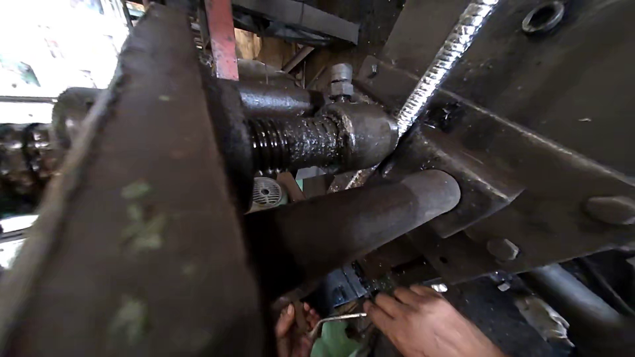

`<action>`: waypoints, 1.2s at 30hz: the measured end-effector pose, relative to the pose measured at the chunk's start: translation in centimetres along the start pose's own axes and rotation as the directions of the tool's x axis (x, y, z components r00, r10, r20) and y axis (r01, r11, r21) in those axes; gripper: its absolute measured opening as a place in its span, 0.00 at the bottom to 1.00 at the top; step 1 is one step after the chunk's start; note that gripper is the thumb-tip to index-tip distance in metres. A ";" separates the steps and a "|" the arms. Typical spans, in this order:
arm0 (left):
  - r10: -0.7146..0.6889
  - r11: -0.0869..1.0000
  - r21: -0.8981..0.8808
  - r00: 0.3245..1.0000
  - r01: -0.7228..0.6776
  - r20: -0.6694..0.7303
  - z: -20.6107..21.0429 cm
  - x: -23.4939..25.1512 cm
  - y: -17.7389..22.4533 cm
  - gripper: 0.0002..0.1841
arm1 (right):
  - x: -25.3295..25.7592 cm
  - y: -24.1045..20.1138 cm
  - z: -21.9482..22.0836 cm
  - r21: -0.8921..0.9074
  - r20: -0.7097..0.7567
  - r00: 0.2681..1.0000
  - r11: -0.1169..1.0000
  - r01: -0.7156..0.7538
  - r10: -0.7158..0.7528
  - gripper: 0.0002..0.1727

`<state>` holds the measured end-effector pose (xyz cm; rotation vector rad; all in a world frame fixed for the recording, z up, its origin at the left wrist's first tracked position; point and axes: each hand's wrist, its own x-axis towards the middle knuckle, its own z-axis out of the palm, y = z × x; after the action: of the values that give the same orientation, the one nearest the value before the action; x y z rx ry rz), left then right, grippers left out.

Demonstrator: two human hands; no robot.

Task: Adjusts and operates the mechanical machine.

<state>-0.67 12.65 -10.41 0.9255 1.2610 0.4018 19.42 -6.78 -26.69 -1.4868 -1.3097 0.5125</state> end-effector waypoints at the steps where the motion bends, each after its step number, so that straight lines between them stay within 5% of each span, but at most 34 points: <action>1: 0.014 1.000 -0.009 1.000 -0.014 -0.012 0.0 0.0 -0.1 0.13 | 0.0 0.0 0.1 -0.023 -0.023 0.999 0.999 -0.031 0.030 0.14; 12: -0.039 0.999 -0.023 0.999 0.040 0.035 -0.6 0.1 0.3 0.15 | -0.2 0.4 0.0 0.044 0.000 0.994 0.993 0.113 -0.114 0.14; 36: -0.033 0.999 -0.027 0.998 0.035 0.050 -0.6 0.2 0.2 0.15 | -0.4 -0.3 0.0 0.034 0.016 0.999 0.999 0.041 -0.041 0.14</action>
<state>-1.11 13.16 -10.41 0.8842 1.2218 0.3668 19.21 -7.19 -26.54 -1.4280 -1.3356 0.5186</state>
